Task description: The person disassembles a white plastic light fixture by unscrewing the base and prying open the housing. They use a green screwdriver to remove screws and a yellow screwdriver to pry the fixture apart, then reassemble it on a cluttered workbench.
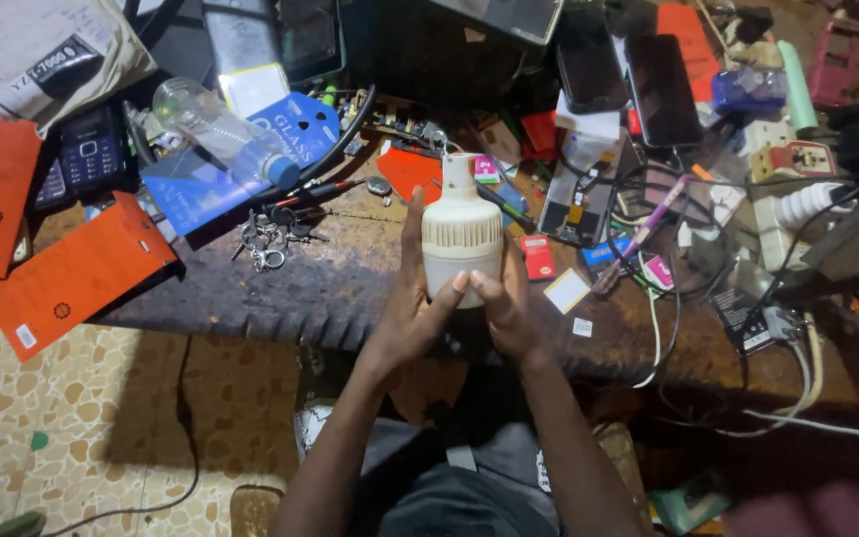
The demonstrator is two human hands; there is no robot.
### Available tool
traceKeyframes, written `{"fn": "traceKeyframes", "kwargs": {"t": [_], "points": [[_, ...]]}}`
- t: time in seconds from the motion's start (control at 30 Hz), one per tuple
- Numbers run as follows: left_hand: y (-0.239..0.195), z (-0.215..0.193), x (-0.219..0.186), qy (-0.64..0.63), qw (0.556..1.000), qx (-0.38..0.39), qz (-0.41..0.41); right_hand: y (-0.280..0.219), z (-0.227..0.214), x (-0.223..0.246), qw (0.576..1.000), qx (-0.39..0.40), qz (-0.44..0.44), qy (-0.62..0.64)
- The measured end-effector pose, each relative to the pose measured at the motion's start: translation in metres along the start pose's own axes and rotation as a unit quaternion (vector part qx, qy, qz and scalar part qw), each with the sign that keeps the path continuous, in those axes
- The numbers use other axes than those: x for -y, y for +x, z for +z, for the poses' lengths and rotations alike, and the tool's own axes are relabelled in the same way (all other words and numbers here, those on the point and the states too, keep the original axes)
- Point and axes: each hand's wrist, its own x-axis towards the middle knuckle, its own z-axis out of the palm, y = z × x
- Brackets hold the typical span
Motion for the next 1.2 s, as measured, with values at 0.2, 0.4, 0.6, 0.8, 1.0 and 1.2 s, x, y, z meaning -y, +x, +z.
{"fn": "traceKeyframes", "kwargs": {"t": [0.2,0.4,0.6,0.8,1.0,1.2], "points": [[0.001,0.003,0.017,0.031,0.999,-0.03,0.013,0.007,0.009,-0.002,0.983,-0.022,-0.019,0.182],[-0.001,0.008,0.016,0.056,0.997,-0.049,0.008,0.005,0.014,-0.003,0.96,-0.052,-0.053,0.269],[0.009,-0.001,0.007,-0.03,1.0,0.003,-0.006,0.009,0.007,-0.006,0.959,-0.028,-0.114,0.258],[0.009,-0.038,0.042,-0.104,0.993,0.02,-0.058,-0.003,-0.013,0.015,0.976,0.122,-0.081,0.164],[0.032,-0.006,0.037,-0.169,0.977,-0.099,-0.084,-0.009,0.005,0.011,0.996,-0.035,0.083,0.016],[0.034,0.006,0.053,-0.202,0.962,-0.147,-0.105,-0.006,0.018,-0.009,0.988,-0.116,-0.037,0.098]]}}
